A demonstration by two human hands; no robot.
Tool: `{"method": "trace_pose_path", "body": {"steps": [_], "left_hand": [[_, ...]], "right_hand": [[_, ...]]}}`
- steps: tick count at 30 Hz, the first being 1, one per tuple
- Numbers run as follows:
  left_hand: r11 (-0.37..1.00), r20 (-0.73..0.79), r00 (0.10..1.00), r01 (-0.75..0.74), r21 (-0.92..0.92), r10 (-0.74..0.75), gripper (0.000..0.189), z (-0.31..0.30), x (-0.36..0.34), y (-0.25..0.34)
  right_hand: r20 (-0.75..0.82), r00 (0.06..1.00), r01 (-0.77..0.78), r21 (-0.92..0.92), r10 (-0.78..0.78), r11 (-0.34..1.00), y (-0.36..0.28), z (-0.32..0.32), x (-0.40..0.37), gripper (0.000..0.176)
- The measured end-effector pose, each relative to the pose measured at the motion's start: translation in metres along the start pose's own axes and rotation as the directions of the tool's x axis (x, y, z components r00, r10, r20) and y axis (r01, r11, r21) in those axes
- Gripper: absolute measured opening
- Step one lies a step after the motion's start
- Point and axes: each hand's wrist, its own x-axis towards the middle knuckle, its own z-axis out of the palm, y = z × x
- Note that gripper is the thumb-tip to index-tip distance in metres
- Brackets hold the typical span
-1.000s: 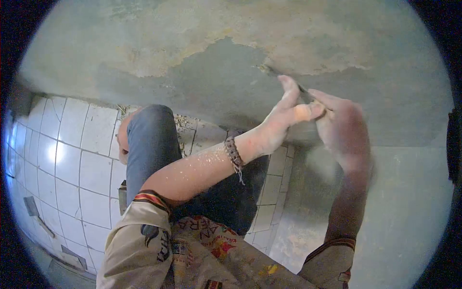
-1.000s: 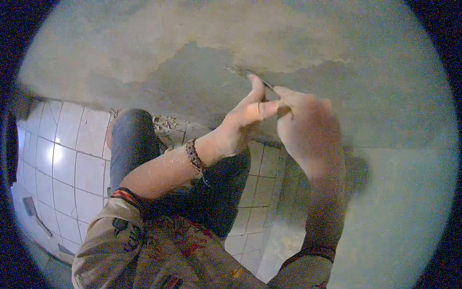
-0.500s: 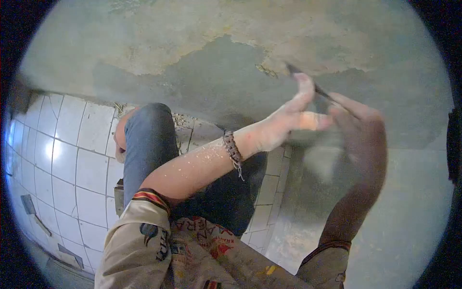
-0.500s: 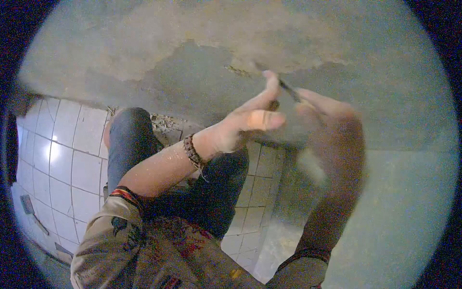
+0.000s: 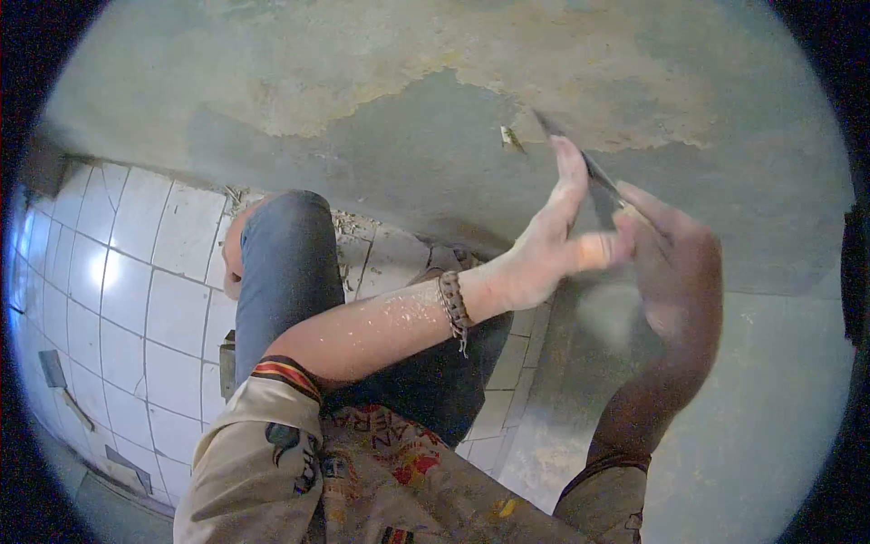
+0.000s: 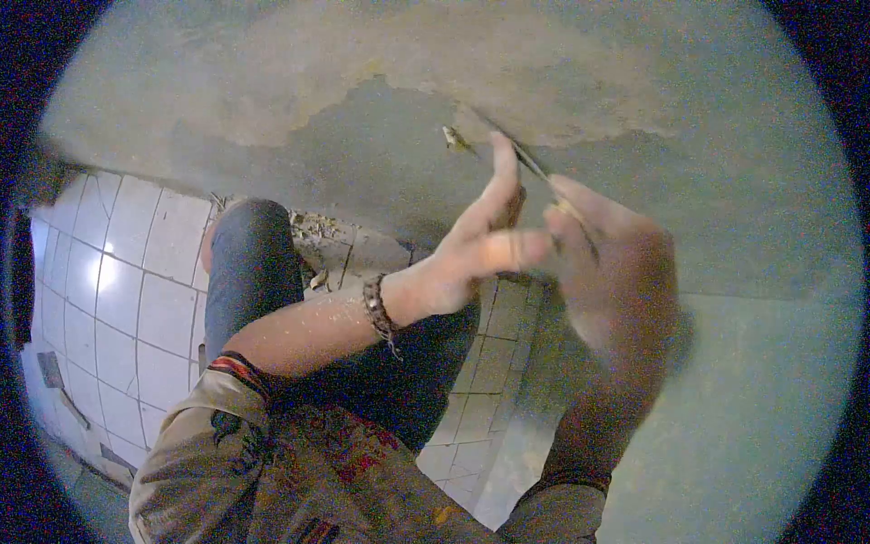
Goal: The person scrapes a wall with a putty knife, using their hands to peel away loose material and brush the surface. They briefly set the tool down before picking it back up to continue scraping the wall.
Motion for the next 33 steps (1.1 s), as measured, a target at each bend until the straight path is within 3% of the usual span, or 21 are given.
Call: {"method": "trace_pose_path", "body": {"steps": [2,3,5,7,8,10,11,13,14,16,17,19,23,25,26,28,30,31,33], "left_hand": [[0.911,-0.045,0.994,0.070,-0.406,-0.097,0.116,0.006,-0.001,0.011],[0.975,-0.118,0.991,0.036,-0.218,-0.063,0.116,0.004,0.000,0.008],[0.982,-0.083,0.995,0.034,-0.188,-0.051,0.116,0.002,-0.003,0.004],[0.988,-0.065,0.997,0.020,-0.154,-0.030,0.116,-0.003,-0.002,0.010],[0.990,-0.075,0.996,0.036,-0.135,-0.046,0.116,-0.005,0.001,0.010],[0.991,-0.070,0.995,0.064,-0.120,-0.073,0.116,-0.004,0.000,0.007],[0.994,-0.102,0.993,0.044,-0.104,-0.055,0.115,-0.004,-0.002,0.003],[0.998,-0.127,0.992,0.019,-0.056,-0.026,0.115,-0.004,-0.004,0.007],[0.998,-0.125,0.992,0.017,-0.054,-0.024,0.115,-0.003,-0.003,0.009],[0.999,-0.055,0.998,0.022,0.050,-0.019,0.116,-0.007,-0.002,0.017],[0.999,-0.067,0.998,0.019,0.047,-0.016,0.116,-0.010,-0.002,0.014],[0.990,-0.213,0.972,0.079,-0.120,-0.104,0.115,-0.011,0.001,0.007],[0.991,-0.129,0.990,0.035,-0.132,-0.052,0.112,-0.004,-0.006,0.019],[0.998,-0.160,0.986,0.043,-0.054,-0.051,0.113,-0.006,-0.004,0.020],[0.998,-0.168,0.984,0.067,0.011,-0.064,0.113,-0.004,-0.004,0.019],[0.997,-0.176,0.982,0.066,-0.033,-0.071,0.114,-0.002,-0.006,0.009],[0.995,-0.226,0.972,0.045,-0.093,-0.065,0.115,-0.007,-0.008,0.001],[0.980,-0.127,0.982,0.117,-0.162,-0.138,0.117,-0.008,-0.009,0.001],[0.994,-0.122,0.988,0.087,-0.064,-0.094,0.117,-0.008,-0.006,0.009]], "right_hand": [[-0.018,0.999,-0.045,-0.038,0.045,0.998,-0.009,0.003,-0.003,0.032],[0.029,0.999,-0.020,-0.083,0.022,0.996,-0.012,0.004,-0.003,0.033],[0.079,0.997,0.016,-0.124,-0.006,0.992,-0.007,0.000,-0.004,0.035],[0.070,0.996,-0.064,0.085,0.058,0.994,0.004,-0.009,-0.003,0.034],[0.080,0.996,-0.053,0.083,0.046,0.995,0.006,-0.003,0.001,0.034],[-0.060,0.987,0.147,-0.021,-0.148,0.989,0.006,0.012,0.006,0.033],[-0.067,0.988,0.139,-0.021,-0.140,0.990,0.003,0.011,0.006,0.033],[0.073,0.995,0.071,0.043,-0.074,0.997,-0.003,0.005,0.005,0.033],[0.069,0.995,0.071,0.043,-0.074,0.997,0.000,-0.001,0.002,0.033],[-0.018,0.999,-0.044,0.262,0.051,0.964,0.005,-0.010,0.000,0.035],[-0.010,0.999,-0.039,0.258,0.043,0.965,0.004,-0.001,0.005,0.035],[-0.041,0.978,0.207,0.101,-0.204,0.973,-0.003,0.019,0.011,0.034],[0.074,0.975,0.203,0.087,-0.210,0.975,0.003,0.010,0.006,0.036],[0.036,0.984,-0.176,0.329,0.174,0.928,0.005,0.003,-0.003,0.033],[0.044,0.984,-0.176,0.323,0.171,0.930,0.004,0.012,0.001,0.033],[0.039,0.998,0.048,-0.105,-0.044,0.993,-0.006,0.035,0.007,0.033],[0.023,0.997,0.073,-0.018,-0.072,0.997,-0.003,0.030,0.000,0.032],[-0.021,0.997,0.068,-0.038,-0.069,0.997,0.004,0.021,-0.005,0.032],[-0.053,0.995,0.079,-0.058,-0.082,0.995,-0.004,0.016,-0.001,0.032]]}}
